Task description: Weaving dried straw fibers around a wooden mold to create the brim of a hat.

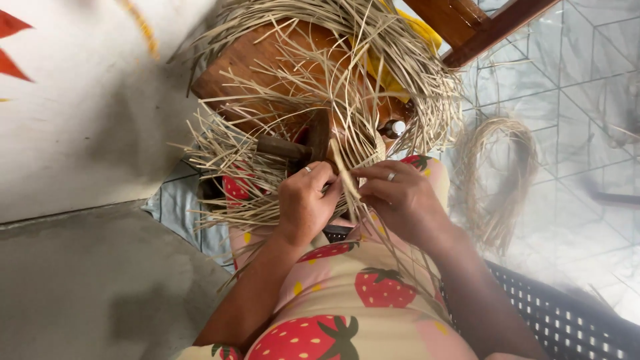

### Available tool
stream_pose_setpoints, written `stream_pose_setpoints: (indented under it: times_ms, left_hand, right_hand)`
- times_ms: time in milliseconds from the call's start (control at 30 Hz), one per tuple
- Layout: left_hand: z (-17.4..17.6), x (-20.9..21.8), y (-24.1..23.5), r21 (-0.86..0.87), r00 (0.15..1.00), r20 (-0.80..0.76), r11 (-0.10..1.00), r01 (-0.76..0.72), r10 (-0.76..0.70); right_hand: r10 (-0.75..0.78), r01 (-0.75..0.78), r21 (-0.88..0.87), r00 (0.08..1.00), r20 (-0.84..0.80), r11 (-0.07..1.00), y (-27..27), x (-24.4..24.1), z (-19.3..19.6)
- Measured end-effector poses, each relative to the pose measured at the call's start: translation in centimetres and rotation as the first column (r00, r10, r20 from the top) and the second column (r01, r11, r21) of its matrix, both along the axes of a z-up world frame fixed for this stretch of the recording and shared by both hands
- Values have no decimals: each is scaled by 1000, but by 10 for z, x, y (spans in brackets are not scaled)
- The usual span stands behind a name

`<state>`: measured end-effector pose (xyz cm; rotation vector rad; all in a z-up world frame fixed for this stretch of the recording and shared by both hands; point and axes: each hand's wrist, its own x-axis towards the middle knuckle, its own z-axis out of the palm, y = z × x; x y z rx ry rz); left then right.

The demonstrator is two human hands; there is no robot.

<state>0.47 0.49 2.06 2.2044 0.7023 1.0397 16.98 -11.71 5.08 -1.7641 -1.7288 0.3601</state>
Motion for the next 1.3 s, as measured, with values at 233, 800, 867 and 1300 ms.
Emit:
stream_pose_setpoints:
  times_ms: [233,800,867,1300]
  left_hand:
    - [-11,-4,0,-41,999,-32,999,8,-9]
    - [20,6,1,145,912,-399,989,-36,92]
    - [17,8,-7,171,848,-521,985,-9,98]
    - [7,10,-11,171,809,-580,985,4,97]
  right_hand:
    - [-103,44,252,968,228,967,-10,-28,-13]
    - [-371,397,83,901,-223,914,-30,5,-32]
    - [-424,427,-32,881,-210,904,-32,-3,-37]
    - [-496,498,-135,867,50,857,-32,-24,-91]
